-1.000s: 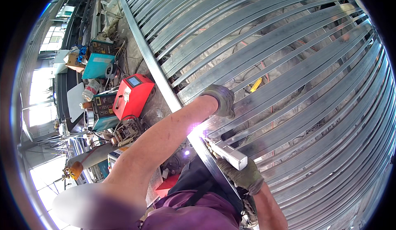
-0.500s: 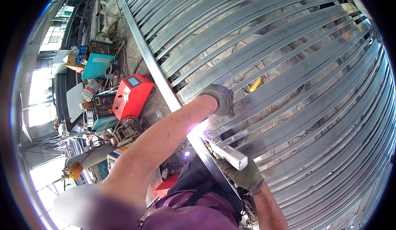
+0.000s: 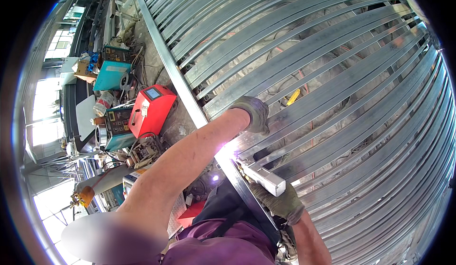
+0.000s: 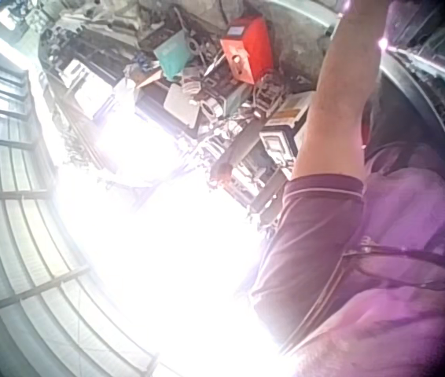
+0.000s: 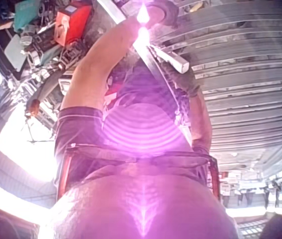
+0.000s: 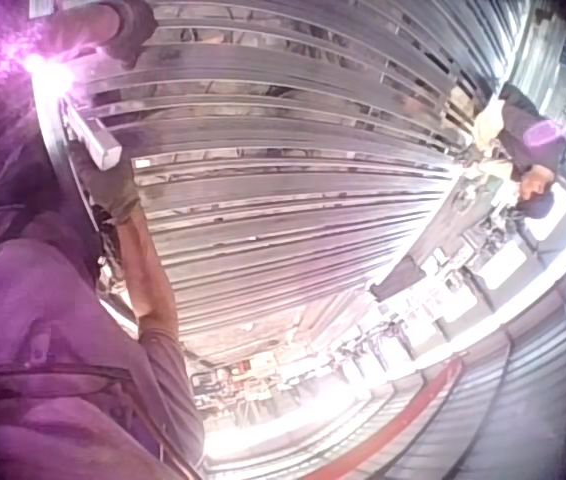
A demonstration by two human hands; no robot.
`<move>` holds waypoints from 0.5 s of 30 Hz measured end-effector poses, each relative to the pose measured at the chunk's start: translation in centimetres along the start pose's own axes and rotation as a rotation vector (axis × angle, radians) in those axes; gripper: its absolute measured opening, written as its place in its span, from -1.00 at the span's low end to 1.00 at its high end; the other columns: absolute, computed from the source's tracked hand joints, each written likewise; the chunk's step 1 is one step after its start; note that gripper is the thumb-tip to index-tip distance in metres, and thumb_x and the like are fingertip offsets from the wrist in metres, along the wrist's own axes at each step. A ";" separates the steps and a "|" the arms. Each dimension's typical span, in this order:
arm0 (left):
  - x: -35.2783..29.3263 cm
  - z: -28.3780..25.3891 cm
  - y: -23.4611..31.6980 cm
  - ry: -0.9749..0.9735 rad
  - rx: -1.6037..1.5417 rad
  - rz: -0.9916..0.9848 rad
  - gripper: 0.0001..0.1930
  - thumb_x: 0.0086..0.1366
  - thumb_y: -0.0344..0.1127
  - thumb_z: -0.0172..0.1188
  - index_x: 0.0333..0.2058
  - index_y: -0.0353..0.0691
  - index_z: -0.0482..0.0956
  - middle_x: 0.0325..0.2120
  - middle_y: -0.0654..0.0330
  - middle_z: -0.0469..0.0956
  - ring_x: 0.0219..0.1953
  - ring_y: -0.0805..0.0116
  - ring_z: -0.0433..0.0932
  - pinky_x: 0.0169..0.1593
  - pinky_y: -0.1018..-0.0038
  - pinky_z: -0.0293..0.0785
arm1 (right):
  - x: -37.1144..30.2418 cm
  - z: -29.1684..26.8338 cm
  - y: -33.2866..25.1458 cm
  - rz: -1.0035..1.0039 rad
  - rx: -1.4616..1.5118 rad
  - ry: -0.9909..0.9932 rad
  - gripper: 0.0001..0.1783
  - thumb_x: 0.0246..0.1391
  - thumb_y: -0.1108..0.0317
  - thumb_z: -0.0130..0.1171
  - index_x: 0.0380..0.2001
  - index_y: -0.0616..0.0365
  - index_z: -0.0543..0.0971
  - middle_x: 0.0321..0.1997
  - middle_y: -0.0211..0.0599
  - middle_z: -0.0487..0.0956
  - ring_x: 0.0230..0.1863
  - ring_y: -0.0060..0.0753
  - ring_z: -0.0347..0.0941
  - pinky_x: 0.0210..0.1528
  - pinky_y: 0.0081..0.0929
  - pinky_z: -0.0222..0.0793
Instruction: The person welds a metal frame using a handheld welding tool, creating bright sparks as they move along the joints. The person wears gloves and a purple shirt while working in a workshop environment.
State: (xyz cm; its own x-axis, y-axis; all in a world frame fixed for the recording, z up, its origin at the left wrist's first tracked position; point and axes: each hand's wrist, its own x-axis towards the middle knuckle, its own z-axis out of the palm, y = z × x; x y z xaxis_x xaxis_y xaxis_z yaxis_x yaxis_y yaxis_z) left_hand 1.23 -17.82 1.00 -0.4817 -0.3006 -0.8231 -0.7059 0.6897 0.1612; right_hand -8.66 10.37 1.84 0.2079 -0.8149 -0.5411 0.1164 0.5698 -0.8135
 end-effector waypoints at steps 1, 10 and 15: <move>0.1 0.1 0.0 0.002 0.000 -0.002 -0.38 0.30 0.26 0.40 0.09 -0.13 0.81 -0.01 0.06 0.81 0.06 -0.03 0.77 0.14 0.11 0.67 | 0.0 0.1 0.4 0.003 0.027 0.003 -0.53 0.36 0.19 0.49 0.20 0.22 0.69 -0.01 -0.28 0.81 -0.03 -0.52 0.73 -0.02 -0.42 0.66; -0.2 -0.4 0.1 -0.024 0.033 0.004 -0.36 0.32 0.27 0.38 0.11 -0.14 0.80 0.04 0.05 0.80 0.10 -0.04 0.76 0.16 0.10 0.67 | 0.0 -0.2 1.1 -0.012 -0.024 -0.004 -0.52 0.35 0.14 0.49 0.20 0.16 0.70 -0.03 -0.31 0.82 -0.06 -0.56 0.72 -0.06 -0.44 0.65; -0.2 -0.2 0.0 -0.004 0.033 0.016 -0.35 0.32 0.28 0.37 0.11 -0.16 0.80 0.03 0.04 0.80 0.09 -0.05 0.76 0.16 0.09 0.67 | -0.2 -0.1 1.1 -0.010 -0.004 0.021 -0.52 0.34 0.18 0.50 0.21 0.18 0.69 0.01 -0.30 0.81 -0.02 -0.58 0.72 -0.02 -0.48 0.65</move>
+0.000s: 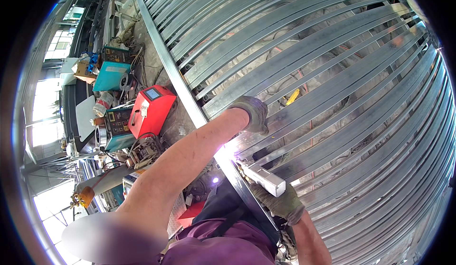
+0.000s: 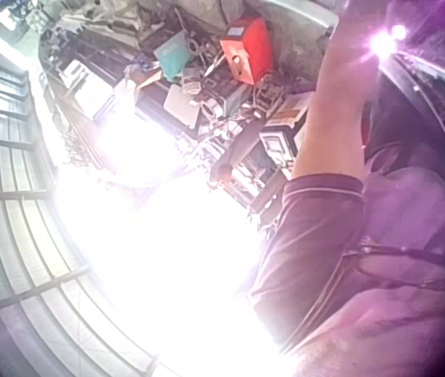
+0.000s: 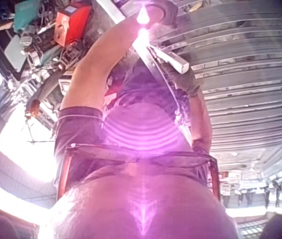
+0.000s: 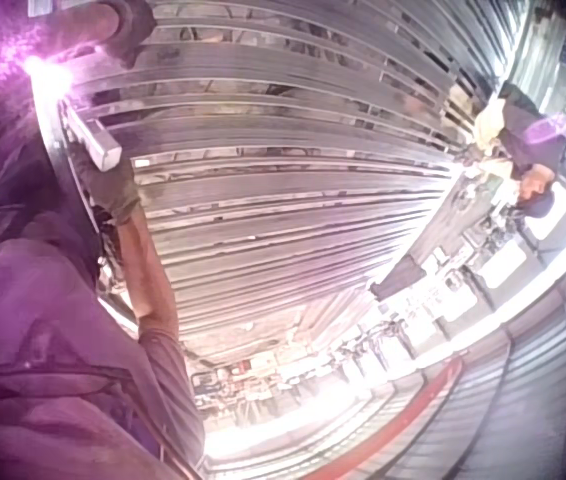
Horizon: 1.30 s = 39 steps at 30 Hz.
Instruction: The person welds a metal frame using a handheld welding tool, creating bright sparks as they move along the joints. The person wears gloves and a purple shirt while working in a workshop environment.
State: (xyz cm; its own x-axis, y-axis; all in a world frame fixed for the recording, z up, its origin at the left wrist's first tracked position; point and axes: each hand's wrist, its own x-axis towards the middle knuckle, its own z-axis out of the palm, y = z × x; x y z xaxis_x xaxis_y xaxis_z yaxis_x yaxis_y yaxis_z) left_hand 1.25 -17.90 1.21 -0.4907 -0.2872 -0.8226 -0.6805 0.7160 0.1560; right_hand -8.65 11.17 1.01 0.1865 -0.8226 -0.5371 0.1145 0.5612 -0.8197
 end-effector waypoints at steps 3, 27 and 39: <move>0.1 0.0 0.0 0.003 -0.008 -0.001 -0.35 0.31 0.28 0.38 0.10 -0.18 0.80 0.02 0.03 0.80 0.08 -0.06 0.77 0.15 0.09 0.67 | -0.1 0.2 -0.6 -0.001 0.051 0.009 -0.53 0.33 0.24 0.51 0.21 0.20 0.69 0.05 -0.31 0.81 0.00 -0.57 0.72 0.01 -0.50 0.65; 0.6 0.2 -0.1 -0.005 -0.017 -0.020 -0.35 0.31 0.27 0.39 0.11 -0.17 0.79 0.03 0.02 0.79 0.09 -0.05 0.76 0.17 0.10 0.66 | -0.5 0.0 0.2 0.066 0.134 -0.003 -0.51 0.31 0.23 0.55 0.22 0.19 0.71 0.01 -0.38 0.81 -0.05 -0.65 0.69 -0.04 -0.51 0.64; 1.1 0.9 -0.4 0.013 -0.008 -0.006 -0.34 0.32 0.29 0.37 0.10 -0.17 0.79 0.02 0.03 0.80 0.10 -0.05 0.76 0.17 0.09 0.66 | -0.5 -0.3 0.0 0.053 0.059 -0.024 -0.53 0.32 0.27 0.53 0.21 0.22 0.70 0.05 -0.32 0.81 0.02 -0.54 0.73 0.04 -0.48 0.66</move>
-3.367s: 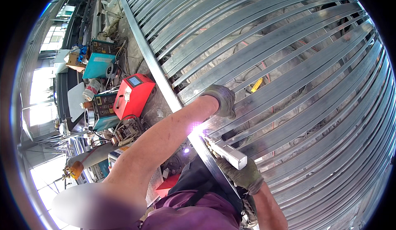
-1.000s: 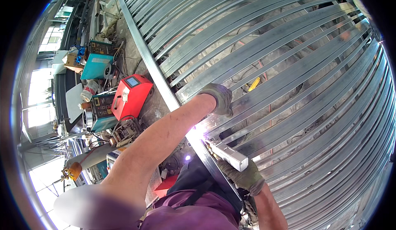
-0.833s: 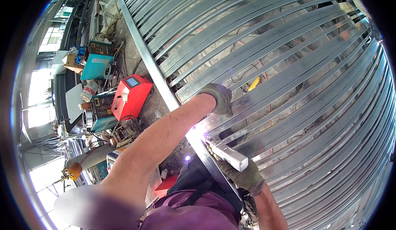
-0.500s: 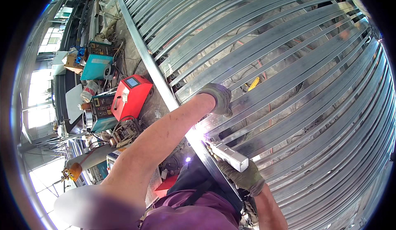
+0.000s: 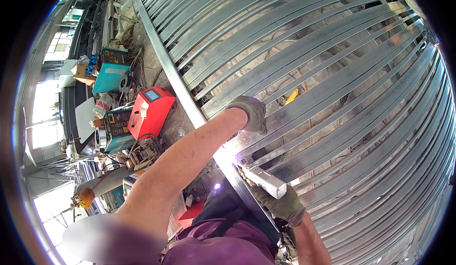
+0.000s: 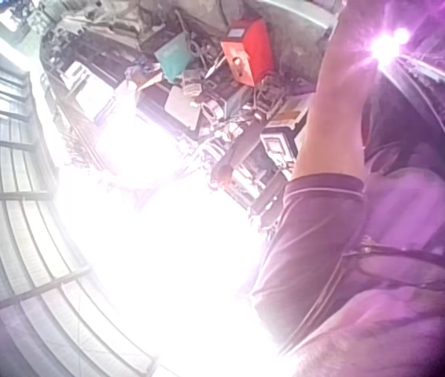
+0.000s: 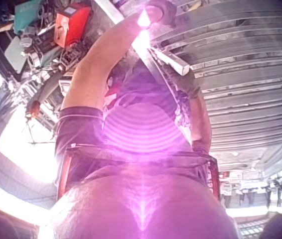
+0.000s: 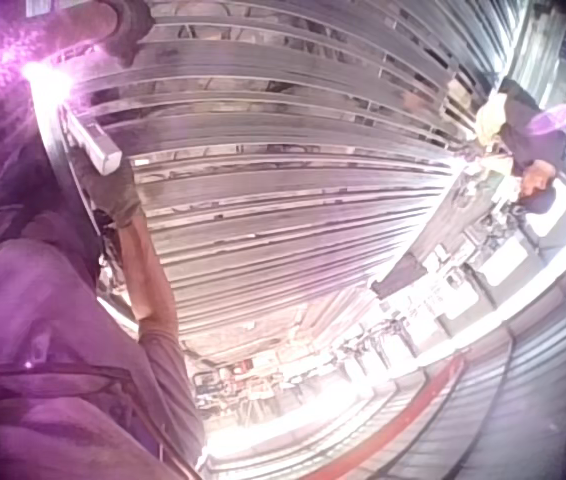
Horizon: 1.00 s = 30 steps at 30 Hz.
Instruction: The person welds a metal frame using a handheld welding tool, creating bright sparks as they move along the joints. The person wears gloves and a purple shirt while working in a workshop environment.
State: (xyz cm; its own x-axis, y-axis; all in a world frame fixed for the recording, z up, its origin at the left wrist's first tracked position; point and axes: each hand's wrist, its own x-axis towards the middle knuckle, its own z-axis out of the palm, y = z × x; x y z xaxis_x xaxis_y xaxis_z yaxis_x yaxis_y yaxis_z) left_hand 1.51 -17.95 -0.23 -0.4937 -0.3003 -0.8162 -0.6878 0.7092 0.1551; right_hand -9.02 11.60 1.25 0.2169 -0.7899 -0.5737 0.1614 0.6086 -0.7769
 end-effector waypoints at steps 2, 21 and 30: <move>-0.2 -0.2 0.2 -0.001 0.006 0.002 -0.34 0.32 0.28 0.37 0.10 -0.18 0.79 0.02 0.02 0.80 0.10 -0.05 0.76 0.17 0.09 0.66 | -0.1 0.0 0.5 0.017 0.034 0.006 -0.53 0.32 0.27 0.52 0.21 0.22 0.69 0.05 -0.31 0.81 0.02 -0.54 0.73 0.05 -0.48 0.66; -0.3 -0.4 0.2 -0.049 -0.016 -0.020 -0.32 0.33 0.30 0.36 0.12 -0.18 0.78 0.05 0.03 0.79 0.12 -0.05 0.75 0.17 0.08 0.66 | -0.9 0.3 -0.9 -0.001 0.000 0.045 -0.58 0.31 0.28 0.53 0.15 0.20 0.72 -0.01 -0.36 0.82 -0.04 -0.59 0.73 -0.04 -0.52 0.66; 0.0 -0.2 0.2 -0.035 0.001 -0.006 -0.33 0.33 0.30 0.36 0.10 -0.18 0.79 0.03 0.03 0.79 0.11 -0.04 0.75 0.16 0.08 0.66 | -1.1 0.3 -1.2 -0.025 0.053 0.024 -0.60 0.31 0.38 0.50 0.17 0.19 0.70 0.06 -0.34 0.81 0.03 -0.55 0.74 0.05 -0.55 0.69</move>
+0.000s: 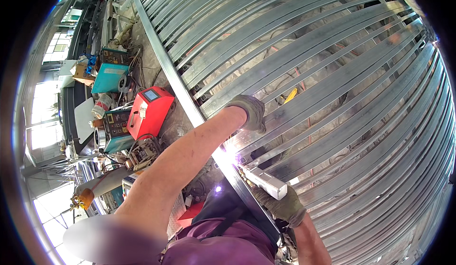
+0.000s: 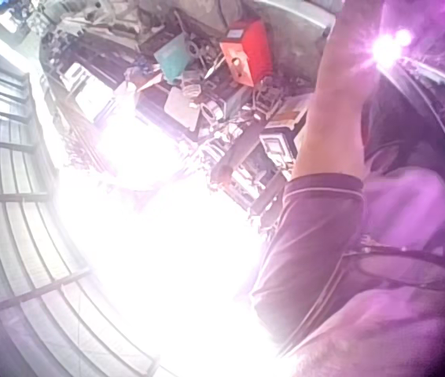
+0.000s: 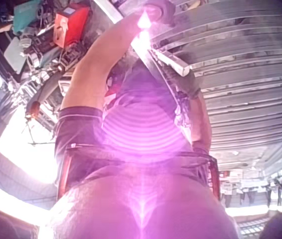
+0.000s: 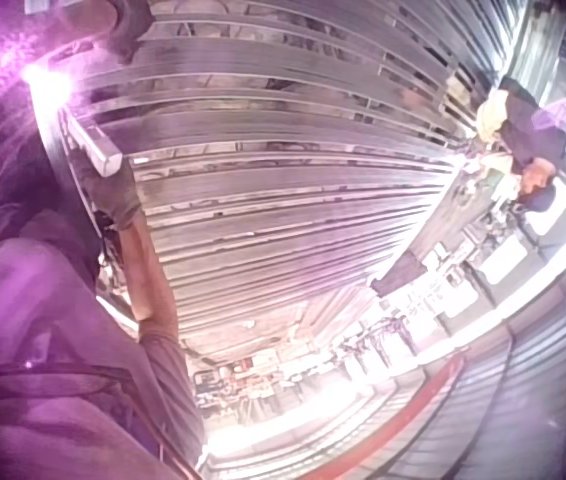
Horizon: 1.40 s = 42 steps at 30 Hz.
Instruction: The person welds a metal frame using a handheld welding tool, creating bright sparks as they move along the joints. The person wears gloves and a purple shirt while working in a workshop environment.
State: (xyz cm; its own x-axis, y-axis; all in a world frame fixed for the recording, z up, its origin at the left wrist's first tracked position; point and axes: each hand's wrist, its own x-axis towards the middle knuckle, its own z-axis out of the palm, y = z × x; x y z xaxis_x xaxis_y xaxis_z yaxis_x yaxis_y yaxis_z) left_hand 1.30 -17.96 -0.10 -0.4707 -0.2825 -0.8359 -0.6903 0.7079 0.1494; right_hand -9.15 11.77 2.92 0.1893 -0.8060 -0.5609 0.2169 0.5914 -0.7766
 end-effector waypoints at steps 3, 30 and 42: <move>0.0 0.0 0.0 0.017 0.018 0.012 -0.34 0.33 0.29 0.36 0.10 -0.18 0.80 0.02 0.03 0.80 0.10 -0.04 0.76 0.16 0.08 0.66 | 0.0 -0.1 0.0 0.020 0.040 -0.011 -0.59 0.31 0.44 0.48 0.18 0.20 0.69 0.10 -0.33 0.80 0.07 -0.53 0.74 0.08 -0.55 0.70; 0.0 0.1 -0.2 0.014 -0.008 -0.018 -0.33 0.29 0.28 0.41 0.09 -0.20 0.80 -0.03 0.01 0.81 0.05 -0.03 0.77 0.12 0.10 0.67 | -0.8 -0.4 0.6 0.121 -0.012 0.000 -0.55 0.31 0.39 0.50 0.22 0.20 0.68 0.08 -0.35 0.79 0.03 -0.57 0.72 0.08 -0.54 0.69; -0.7 -0.3 0.1 0.008 -0.020 -0.022 -0.32 0.31 0.28 0.39 0.11 -0.22 0.78 0.00 0.00 0.80 0.08 -0.06 0.76 0.13 0.09 0.67 | -1.3 -1.7 2.4 0.162 0.127 -0.214 -0.39 0.66 0.23 -0.22 0.52 0.49 0.18 0.48 0.28 0.38 0.47 0.03 0.45 0.56 -0.12 0.51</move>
State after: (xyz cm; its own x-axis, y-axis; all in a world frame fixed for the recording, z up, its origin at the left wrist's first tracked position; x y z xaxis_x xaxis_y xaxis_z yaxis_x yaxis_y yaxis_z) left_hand 1.37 -17.89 0.68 -0.4593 -0.3030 -0.8350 -0.7115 0.6883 0.1415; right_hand -10.45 14.20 1.27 0.4254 -0.6855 -0.5909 0.2829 0.7209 -0.6327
